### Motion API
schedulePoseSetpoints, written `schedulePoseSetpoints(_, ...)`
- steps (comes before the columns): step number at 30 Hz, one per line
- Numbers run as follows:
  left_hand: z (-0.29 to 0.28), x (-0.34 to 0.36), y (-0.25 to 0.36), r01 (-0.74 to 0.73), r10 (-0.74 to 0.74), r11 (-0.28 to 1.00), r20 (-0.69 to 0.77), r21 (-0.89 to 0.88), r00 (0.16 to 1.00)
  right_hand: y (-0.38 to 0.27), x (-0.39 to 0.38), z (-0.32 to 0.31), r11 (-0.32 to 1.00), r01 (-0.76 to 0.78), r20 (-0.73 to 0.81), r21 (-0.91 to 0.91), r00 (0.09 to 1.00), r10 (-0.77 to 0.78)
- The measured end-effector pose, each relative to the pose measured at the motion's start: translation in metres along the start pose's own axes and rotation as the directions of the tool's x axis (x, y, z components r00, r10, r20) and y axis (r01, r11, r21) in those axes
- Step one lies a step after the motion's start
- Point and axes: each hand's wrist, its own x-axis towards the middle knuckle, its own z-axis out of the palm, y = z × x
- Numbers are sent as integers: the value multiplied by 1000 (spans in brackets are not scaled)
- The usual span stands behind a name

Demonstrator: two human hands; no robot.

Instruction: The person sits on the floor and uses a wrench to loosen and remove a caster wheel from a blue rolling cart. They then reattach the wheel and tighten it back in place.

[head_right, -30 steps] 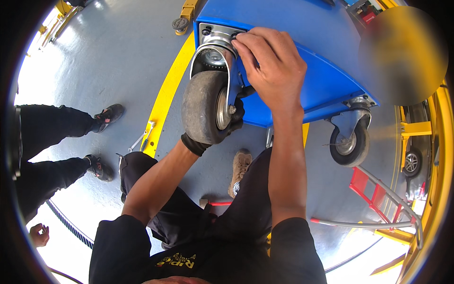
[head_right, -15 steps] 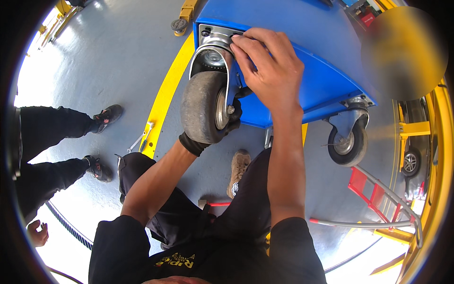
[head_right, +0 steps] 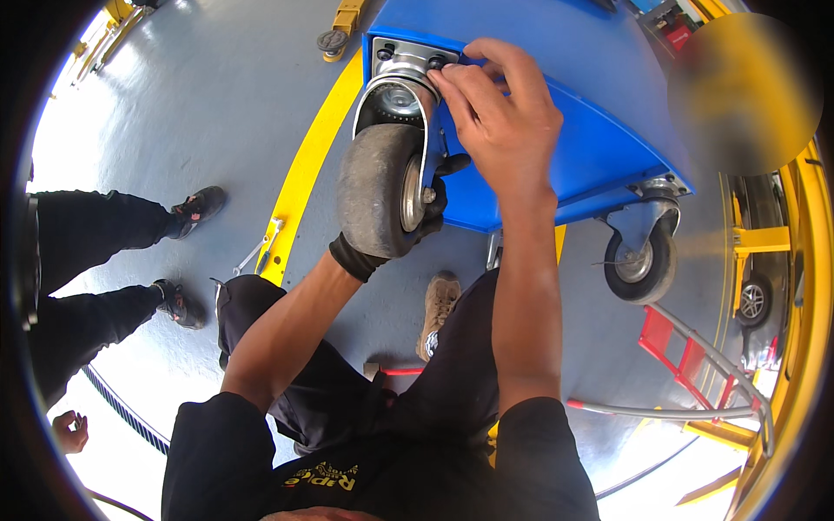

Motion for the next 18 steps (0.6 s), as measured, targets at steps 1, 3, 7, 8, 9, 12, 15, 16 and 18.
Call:
schedulePoseSetpoints(1, -2, 0, -1, 0, 2, 998, 30, -64, 1000, -2, 1, -2, 1000, -7, 14, 4, 1000, 7)
schedulePoseSetpoints(3, -16, 4, -6, -5, 29, 982, 122, -189, 992, -7, 2, -6, 1000, -19, 41, 3, 999, 19)
schedulePoseSetpoints(7, -6, -2, -3, -106, 98, 987, 73, 119, 993, -6, 0, -10, 996, 1, 151, -93, 988, 13)
schedulePoseSetpoints(8, -8, 0, -2, -53, 53, 999, 71, -4, 996, -4, -2, -10, 991, 21, 194, -135, 981, 6)
schedulePoseSetpoints(9, -11, 2, -2, -110, 102, 989, 78, 100, 992, -4, -1, -7, 994, 11, 166, -113, 986, 8)
schedulePoseSetpoints(12, -19, 2, -6, -304, 277, 804, 130, 511, 952, -4, 1, -1, 998, -8, 120, -64, 993, 16)
schedulePoseSetpoints(15, -10, -1, 5, 6, -2, 994, 32, -114, 999, -12, 10, -6, 998, -26, 186, -59, 982, 36)
schedulePoseSetpoints(16, -11, -5, 7, -5, 10, 993, 41, -118, 999, -21, 17, -11, 998, -35, 231, -59, 972, 48)
schedulePoseSetpoints(18, -11, -9, 3, -25, 33, 990, 52, -137, 998, -28, 13, -12, 998, -57, 255, -41, 965, 66)
